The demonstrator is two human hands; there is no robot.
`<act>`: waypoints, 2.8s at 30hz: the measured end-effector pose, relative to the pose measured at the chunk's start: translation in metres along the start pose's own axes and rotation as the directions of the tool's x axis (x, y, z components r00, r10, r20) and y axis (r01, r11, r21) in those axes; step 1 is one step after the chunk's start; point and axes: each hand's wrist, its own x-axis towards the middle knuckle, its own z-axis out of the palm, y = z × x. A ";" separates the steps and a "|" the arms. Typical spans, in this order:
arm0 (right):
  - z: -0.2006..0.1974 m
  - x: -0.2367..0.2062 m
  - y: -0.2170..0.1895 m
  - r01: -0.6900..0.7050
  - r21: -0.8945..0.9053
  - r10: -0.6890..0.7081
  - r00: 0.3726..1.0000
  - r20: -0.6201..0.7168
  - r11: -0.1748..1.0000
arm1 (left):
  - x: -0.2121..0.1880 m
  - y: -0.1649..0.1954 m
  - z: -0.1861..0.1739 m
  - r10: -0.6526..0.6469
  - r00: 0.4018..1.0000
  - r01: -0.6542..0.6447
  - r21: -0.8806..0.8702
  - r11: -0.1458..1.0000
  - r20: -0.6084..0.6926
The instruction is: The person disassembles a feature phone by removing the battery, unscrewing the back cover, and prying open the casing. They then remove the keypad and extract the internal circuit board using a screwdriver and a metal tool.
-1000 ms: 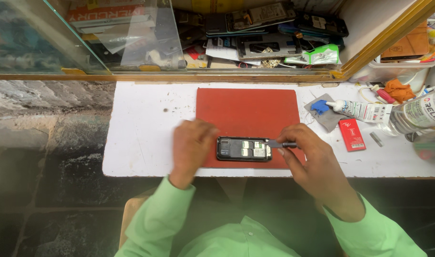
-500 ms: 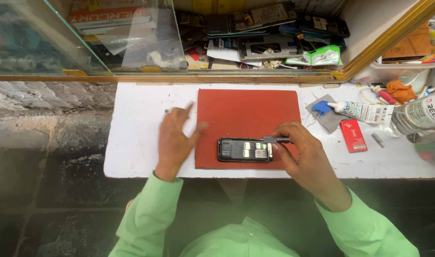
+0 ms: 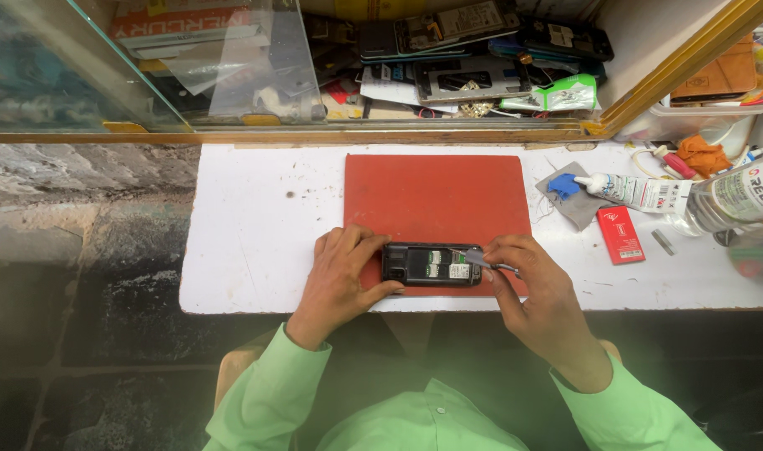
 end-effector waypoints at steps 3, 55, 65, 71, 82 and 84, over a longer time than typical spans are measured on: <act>0.001 0.001 -0.001 0.023 -0.024 -0.023 1.000 0.006 0.999 | 0.000 -0.001 0.002 0.024 1.000 -0.024 0.012 1.000 -0.003; 0.009 0.088 -0.005 0.170 -0.302 -0.040 0.918 0.394 0.938 | 0.004 -0.010 0.007 -0.046 0.996 0.045 0.016 0.999 0.071; 0.009 0.087 -0.010 0.120 -0.325 0.025 0.912 0.410 0.938 | 0.004 -0.010 0.008 -0.041 0.996 0.040 0.014 0.999 0.079; 0.009 0.094 -0.017 0.033 -0.452 0.186 0.883 0.432 0.891 | 0.004 -0.009 0.006 -0.055 0.995 0.054 0.011 0.998 0.081; -0.007 0.076 -0.019 0.119 -0.155 -0.037 0.893 0.448 0.981 | 0.005 -0.007 0.004 -0.031 0.996 0.031 -0.001 1.000 0.082; -0.011 0.077 -0.021 0.141 -0.117 -0.079 0.903 0.422 0.983 | 0.006 -0.008 0.004 -0.034 0.996 0.034 0.003 0.999 0.083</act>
